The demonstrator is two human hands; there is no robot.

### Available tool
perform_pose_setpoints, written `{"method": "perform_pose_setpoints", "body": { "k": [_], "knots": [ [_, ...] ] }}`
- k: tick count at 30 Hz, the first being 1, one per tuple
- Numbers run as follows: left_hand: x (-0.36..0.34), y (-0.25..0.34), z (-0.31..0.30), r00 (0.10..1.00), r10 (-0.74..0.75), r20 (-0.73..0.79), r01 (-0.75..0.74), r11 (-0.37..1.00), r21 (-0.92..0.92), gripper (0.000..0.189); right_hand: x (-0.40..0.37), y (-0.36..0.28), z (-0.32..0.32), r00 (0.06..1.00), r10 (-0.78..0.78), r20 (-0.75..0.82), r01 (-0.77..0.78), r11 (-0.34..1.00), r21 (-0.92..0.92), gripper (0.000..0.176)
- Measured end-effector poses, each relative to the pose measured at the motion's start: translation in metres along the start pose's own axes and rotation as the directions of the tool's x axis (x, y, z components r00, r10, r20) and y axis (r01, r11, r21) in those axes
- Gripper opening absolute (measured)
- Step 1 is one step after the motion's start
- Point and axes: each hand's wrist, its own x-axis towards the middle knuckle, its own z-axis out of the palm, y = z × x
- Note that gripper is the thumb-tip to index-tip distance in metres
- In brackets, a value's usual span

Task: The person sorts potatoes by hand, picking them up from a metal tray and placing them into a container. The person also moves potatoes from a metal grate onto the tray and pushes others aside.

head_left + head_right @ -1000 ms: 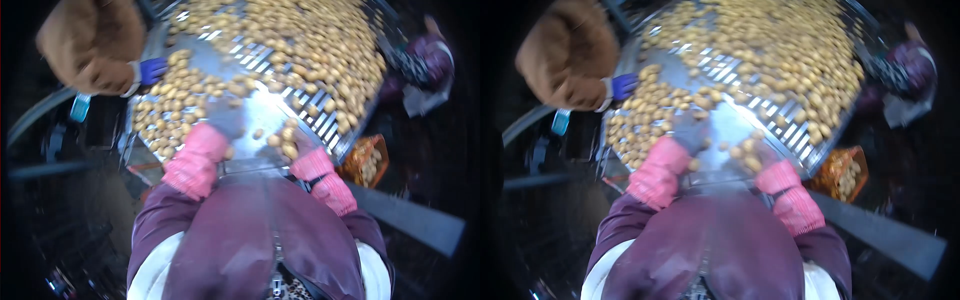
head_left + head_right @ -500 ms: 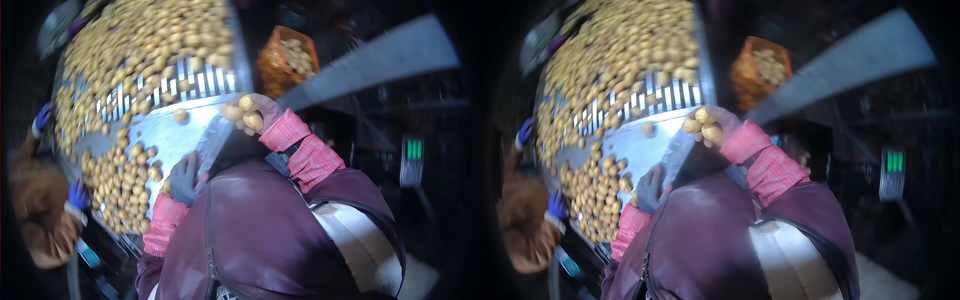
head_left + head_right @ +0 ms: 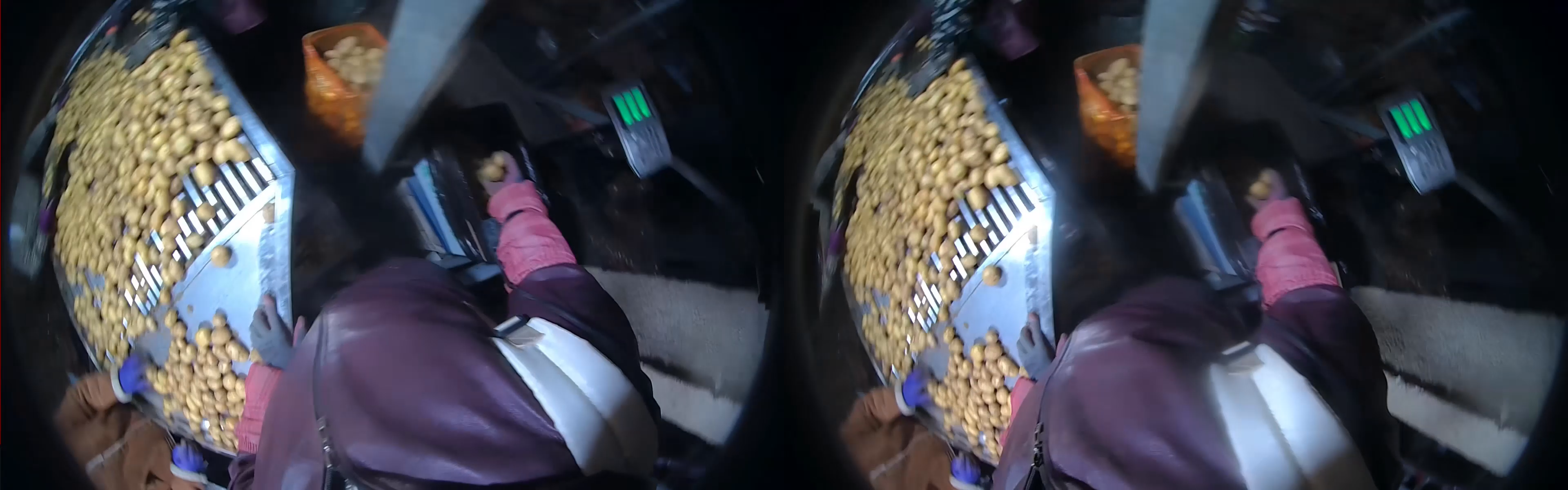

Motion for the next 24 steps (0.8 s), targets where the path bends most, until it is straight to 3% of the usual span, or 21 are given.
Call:
{"method": "perform_pose_setpoints", "body": {
  "k": [3,5,6,7,8,10,11,12,13,14,15,16,17,18,20,23,24],
  "knots": [
    [0.008,0.006,-0.015,1.000,-0.003,0.013,0.005,0.991,-0.132,0.085,0.018,-0.007,0.023,0.986,-0.166,-0.028,0.155,0.959,-0.239,0.034],
    [0.010,0.016,-0.033,0.993,-0.073,0.090,0.084,0.988,-0.126,0.079,0.018,0.007,0.063,0.975,-0.197,0.105,0.222,0.909,-0.352,0.034],
    [0.015,0.021,-0.043,0.985,-0.099,0.138,0.116,0.986,-0.121,0.075,0.013,0.020,0.088,0.956,-0.158,0.246,0.240,0.904,-0.354,0.034],
    [0.019,0.023,-0.048,0.967,-0.131,0.220,0.173,0.968,-0.183,0.073,0.006,0.035,0.118,0.907,-0.080,0.414,0.233,0.914,-0.333,0.034],
    [0.017,0.024,-0.049,0.967,-0.151,0.204,0.189,0.965,-0.180,0.073,-0.009,0.051,0.152,0.811,0.024,0.585,0.212,0.919,-0.333,0.034],
    [0.016,0.026,-0.048,0.974,-0.157,0.165,0.187,0.963,-0.192,0.072,-0.044,0.092,0.228,0.555,0.174,0.814,0.204,0.920,-0.335,0.032],
    [0.014,0.027,-0.048,0.978,-0.165,0.124,0.185,0.968,-0.170,0.070,-0.075,0.109,0.265,0.459,0.237,0.856,0.423,0.790,-0.445,0.035],
    [0.011,0.026,-0.047,0.981,-0.170,0.095,0.186,0.964,-0.188,0.068,-0.096,0.126,0.295,0.334,0.233,0.913,0.689,0.601,-0.406,0.037],
    [0.009,0.025,-0.045,0.982,-0.176,0.072,0.187,0.961,-0.204,0.067,-0.118,0.143,0.325,0.204,0.225,0.953,0.886,0.372,-0.277,0.038],
    [0.006,0.024,-0.044,0.983,-0.179,0.050,0.185,0.958,-0.219,0.065,-0.125,0.158,0.350,0.000,0.188,0.982,0.996,0.088,-0.016,0.040],
    [0.004,0.025,-0.045,0.980,-0.194,0.031,0.196,0.952,-0.236,0.062,-0.128,0.170,0.371,-0.112,0.173,0.979,0.973,-0.182,0.143,0.044],
    [0.002,0.025,-0.045,0.978,-0.210,0.014,0.207,0.945,-0.254,0.059,-0.126,0.182,0.388,-0.222,0.184,0.958,0.855,-0.436,0.282,0.048],
    [-0.001,0.026,-0.046,0.974,-0.227,0.000,0.219,0.937,-0.273,0.055,-0.120,0.195,0.403,-0.207,0.211,0.955,0.796,-0.531,0.290,0.054],
    [-0.004,0.026,-0.045,0.975,-0.213,-0.069,0.182,0.933,-0.311,0.053,-0.126,0.198,0.420,-0.028,0.334,0.942,0.783,-0.578,0.228,0.057],
    [-0.009,0.022,-0.044,0.962,-0.184,-0.203,0.097,0.921,-0.378,0.047,-0.132,0.208,0.439,0.100,0.474,0.875,0.680,-0.675,0.288,0.057],
    [-0.011,0.016,-0.060,0.926,-0.378,0.027,0.298,0.683,-0.667,0.039,-0.112,0.234,0.451,0.212,0.477,0.853,0.720,-0.666,0.193,0.058],
    [-0.016,0.010,-0.054,0.891,-0.453,0.006,0.315,0.610,-0.727,0.039,-0.112,0.234,0.453,0.211,0.477,0.853,0.748,-0.640,0.173,0.058]
  ]
}}
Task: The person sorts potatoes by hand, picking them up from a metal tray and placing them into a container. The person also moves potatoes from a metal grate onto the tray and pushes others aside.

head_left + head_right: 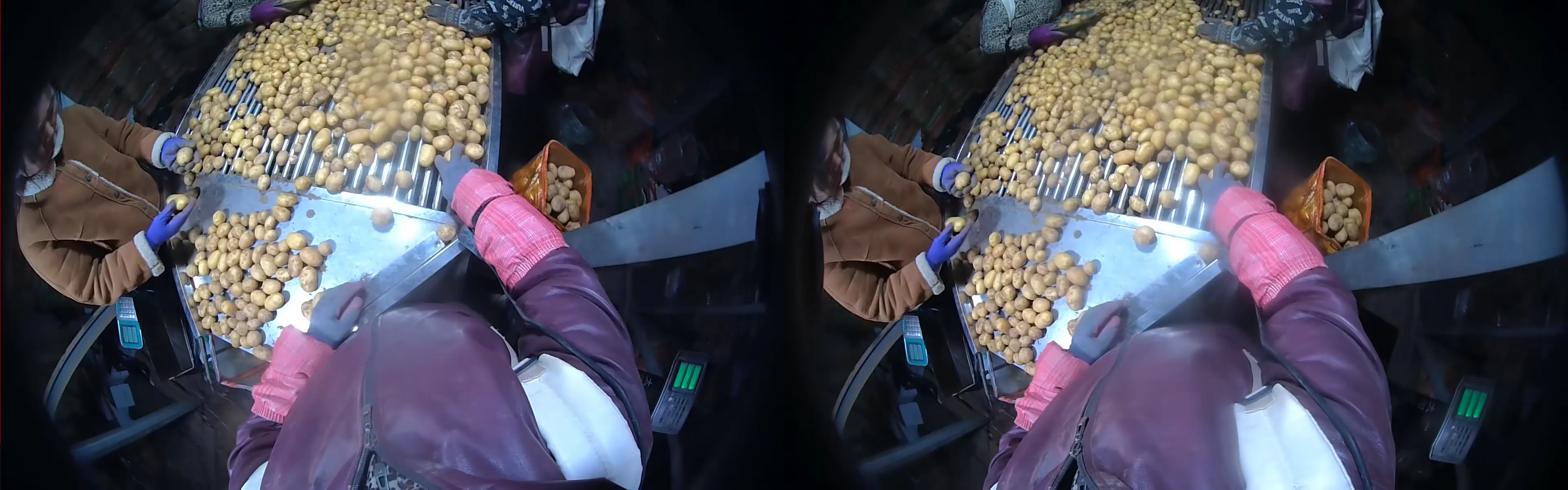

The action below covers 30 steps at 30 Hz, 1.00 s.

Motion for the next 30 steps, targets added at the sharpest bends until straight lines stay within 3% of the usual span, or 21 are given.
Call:
{"method": "perform_pose_setpoints", "body": {
  "k": [2,3,5,7,8,10,13,15,16,17,20,24,27,30],
  "knots": [
    [-0.006,-0.024,0.003,0.986,-0.100,-0.130,0.077,0.981,-0.176,0.038,-0.010,-0.003,-0.008,1.000,0.005,0.002,-0.005,0.996,0.089,0.059],
    [0.003,-0.003,-0.012,0.930,-0.366,-0.016,0.339,0.877,-0.339,0.043,-0.022,-0.013,-0.023,0.999,0.033,0.001,-0.033,0.991,0.132,0.057],
    [0.025,-0.012,-0.019,0.880,-0.472,0.058,0.409,0.688,-0.599,0.047,-0.031,-0.017,0.002,0.953,-0.206,-0.222,0.224,0.973,0.060,0.053],
    [0.050,0.007,-0.022,0.841,-0.532,0.101,0.401,0.488,-0.775,0.055,-0.036,-0.034,0.012,0.897,-0.339,-0.285,0.430,0.820,0.377,0.048],
    [0.057,0.011,-0.019,0.842,-0.520,0.145,0.371,0.362,-0.855,0.055,-0.033,-0.052,0.016,0.894,-0.370,-0.255,0.435,0.573,0.695,0.045],
    [0.066,0.014,-0.019,0.848,-0.480,0.225,0.300,0.085,-0.950,0.055,-0.041,-0.074,-0.018,0.874,-0.398,-0.279,0.476,0.586,0.656,0.045],
    [0.070,-0.001,-0.021,0.818,-0.498,0.289,0.358,0.046,-0.933,0.043,0.013,-0.054,-0.043,0.893,-0.242,-0.380,0.441,0.640,0.629,0.043],
    [0.070,0.003,-0.023,0.789,-0.550,0.273,0.362,0.057,-0.930,0.045,0.054,-0.012,-0.042,0.898,-0.178,-0.403,0.308,0.906,0.288,0.046],
    [0.070,0.002,-0.024,0.782,-0.558,0.278,0.366,0.049,-0.929,0.044,0.075,0.009,-0.041,0.899,-0.145,-0.413,0.205,0.973,0.104,0.048],
    [0.070,0.000,-0.024,0.774,-0.565,0.285,0.371,0.040,-0.928,0.043,0.093,0.020,-0.018,0.903,-0.068,-0.424,0.161,0.969,0.187,0.048],
    [0.071,-0.001,-0.028,0.737,-0.615,0.281,0.394,0.054,-0.917,0.042,0.080,0.013,-0.012,0.929,-0.115,-0.353,0.124,0.992,0.005,0.049],
    [0.070,-0.011,-0.028,0.686,-0.677,0.266,0.391,0.034,-0.920,0.040,0.067,0.021,-0.019,0.983,-0.092,-0.156,0.150,0.896,0.418,0.047],
    [0.069,-0.010,-0.026,0.668,-0.705,0.237,0.380,0.049,-0.924,0.041,0.073,0.002,-0.028,0.997,0.060,-0.039,-0.046,0.958,0.283,0.052],
    [0.069,-0.013,-0.026,0.732,-0.640,0.235,0.396,0.118,-0.911,0.041,0.082,-0.022,-0.046,0.998,0.061,0.029,-0.067,0.948,0.310,0.053]
  ]
}}
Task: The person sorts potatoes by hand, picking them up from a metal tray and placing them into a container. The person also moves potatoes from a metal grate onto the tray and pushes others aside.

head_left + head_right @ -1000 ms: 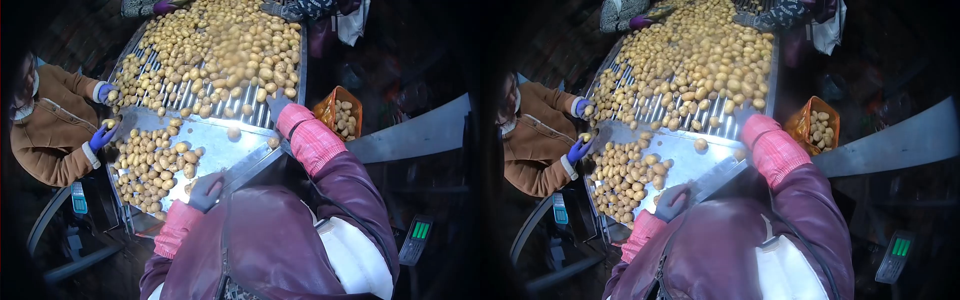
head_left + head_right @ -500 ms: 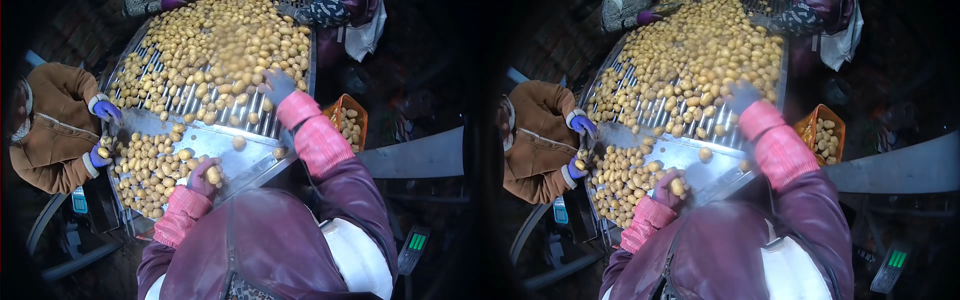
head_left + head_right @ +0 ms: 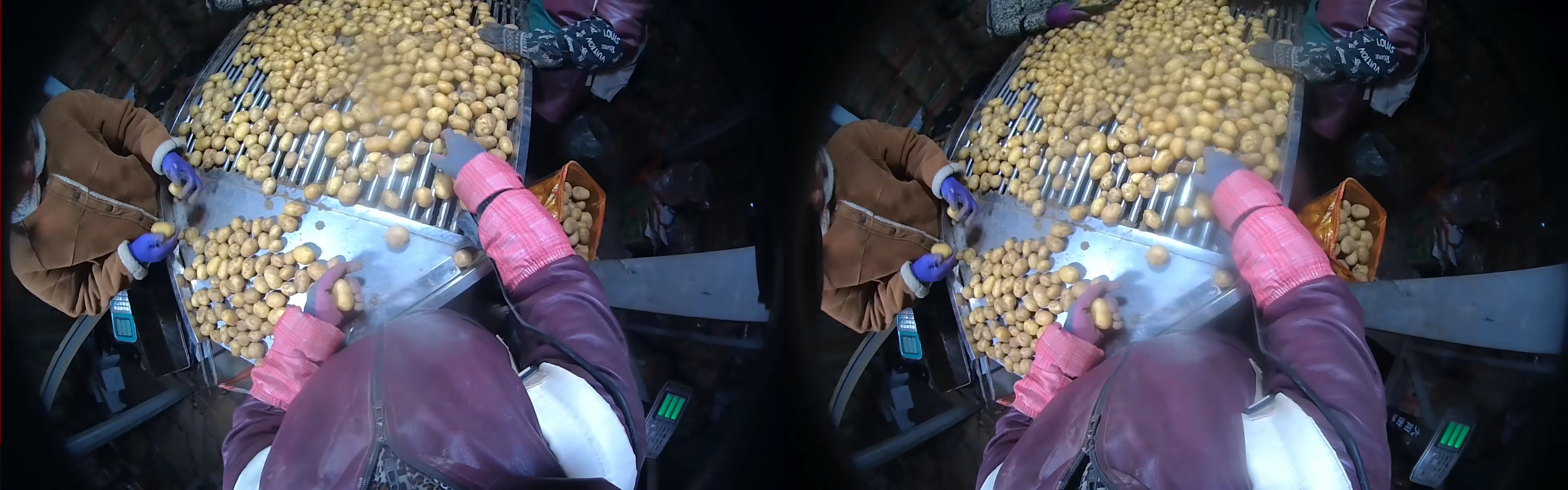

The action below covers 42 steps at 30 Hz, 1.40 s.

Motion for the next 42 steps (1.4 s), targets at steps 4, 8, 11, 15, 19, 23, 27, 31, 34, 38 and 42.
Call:
{"method": "perform_pose_setpoints", "body": {
  "k": [4,8,11,15,19,23,27,31,34,38,42],
  "knots": [
    [-0.007,0.004,0.011,0.999,0.002,-0.038,0.000,0.999,0.036,0.043,0.018,-0.019,-0.011,0.989,0.005,0.150,-0.012,0.999,0.048,0.051],
    [-0.004,0.003,0.005,1.000,-0.013,-0.022,0.014,1.000,0.022,0.041,0.029,-0.024,-0.006,0.969,-0.142,0.203,0.185,0.959,-0.213,0.044],
    [-0.006,0.003,0.003,0.999,0.007,-0.035,-0.006,0.999,0.033,0.041,0.031,-0.028,-0.002,0.961,-0.188,0.203,0.254,0.890,-0.378,0.038],
    [-0.019,0.008,0.010,0.997,0.039,-0.064,-0.036,0.998,0.043,0.041,0.035,-0.037,-0.025,0.965,0.008,0.261,0.022,0.993,-0.114,0.042],
    [-0.022,0.003,0.005,0.997,0.006,-0.079,-0.008,1.000,-0.027,0.039,0.020,-0.052,-0.006,0.946,-0.256,0.201,0.298,0.930,-0.215,0.038],
    [-0.012,0.003,0.001,0.998,0.021,-0.055,-0.020,1.000,0.012,0.036,0.038,-0.058,0.035,0.890,-0.199,0.410,0.379,0.823,-0.423,0.041],
    [-0.009,-0.001,0.000,0.998,0.012,-0.060,-0.007,0.997,0.083,0.034,0.008,-0.064,0.032,0.908,-0.311,0.281,0.405,0.822,-0.400,0.037],
    [-0.005,-0.007,-0.004,0.999,-0.007,-0.052,0.011,0.997,0.072,0.030,-0.013,-0.063,0.029,0.908,-0.373,0.191,0.415,0.860,-0.297,0.035],
    [0.002,-0.015,-0.010,0.997,-0.033,-0.073,0.043,0.989,0.143,0.027,-0.021,-0.068,0.031,0.889,-0.396,0.231,0.450,0.852,-0.269,0.034],
    [0.006,-0.015,-0.008,0.995,-0.007,-0.104,0.032,0.968,0.248,0.026,-0.050,-0.083,0.009,0.878,-0.401,0.263,0.473,0.814,-0.338,0.031],
    [0.023,-0.037,-0.041,0.992,0.120,0.032,-0.122,0.896,0.426,0.027,-0.080,-0.023,0.029,0.955,-0.278,-0.107,0.269,0.653,0.708,0.037]
  ]
}}
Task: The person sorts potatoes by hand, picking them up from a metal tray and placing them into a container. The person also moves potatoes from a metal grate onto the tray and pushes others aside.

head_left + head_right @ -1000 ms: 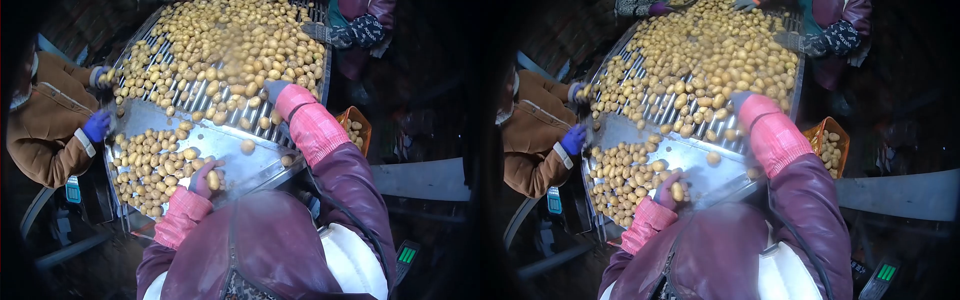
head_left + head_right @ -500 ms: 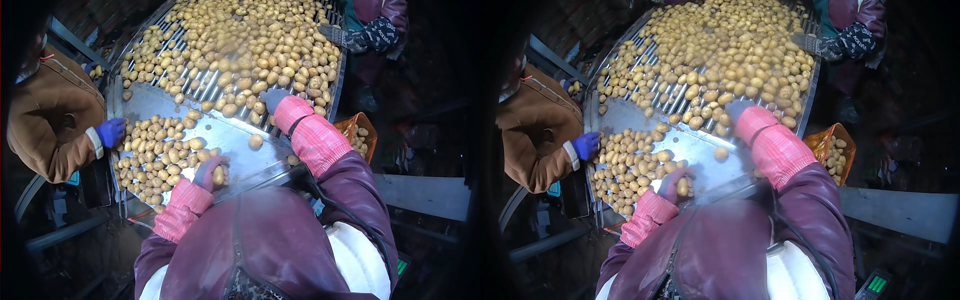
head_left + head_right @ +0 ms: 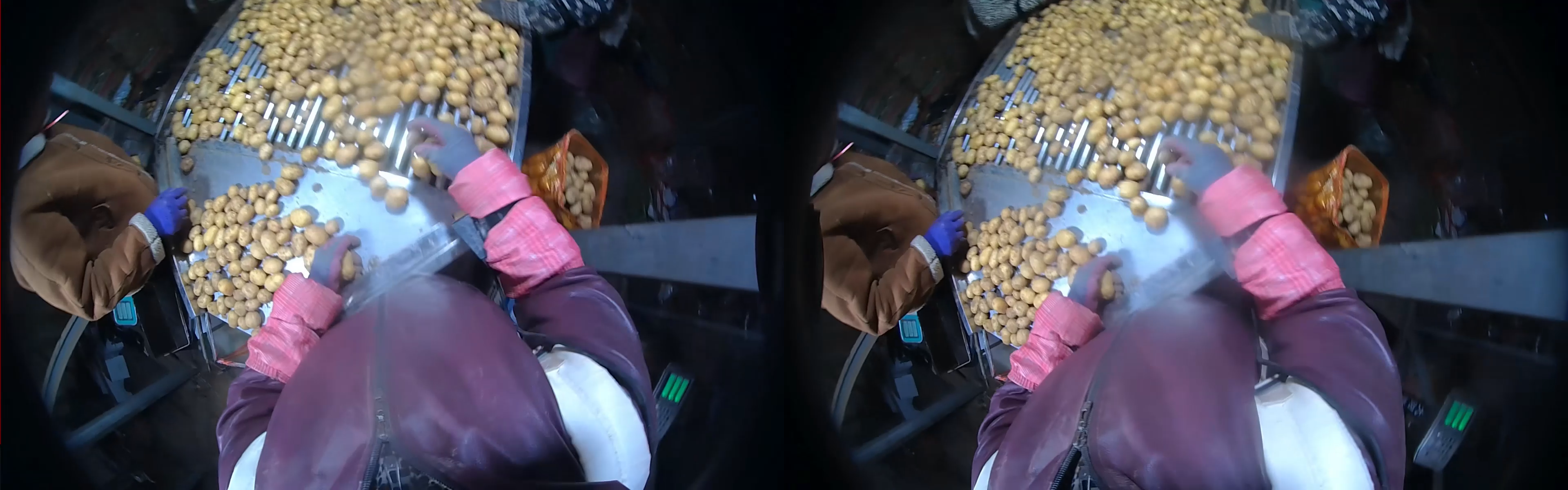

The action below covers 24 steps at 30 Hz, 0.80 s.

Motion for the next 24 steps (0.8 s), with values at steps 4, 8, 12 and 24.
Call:
{"method": "perform_pose_setpoints", "body": {
  "k": [4,8,12,24],
  "knots": [
    [-0.014,0.033,0.027,0.975,-0.191,-0.117,0.169,0.970,-0.175,0.028,-0.094,-0.006,-0.053,0.965,0.193,-0.176,-0.064,0.828,0.557,0.043],
    [-0.008,0.020,0.028,0.975,-0.135,-0.174,0.111,0.984,-0.137,0.029,-0.199,0.044,-0.078,0.897,0.420,0.138,-0.416,0.698,0.583,0.042],
    [-0.003,0.014,0.023,0.976,-0.156,-0.153,0.135,0.981,-0.141,0.031,-0.241,0.115,-0.031,0.797,0.520,0.307,-0.581,0.525,0.622,0.043],
    [-0.017,0.019,0.033,0.978,0.061,-0.198,-0.079,0.993,-0.084,0.038,-0.120,0.020,-0.023,0.909,0.334,0.249,-0.366,0.926,0.094,0.031]
  ]
}}
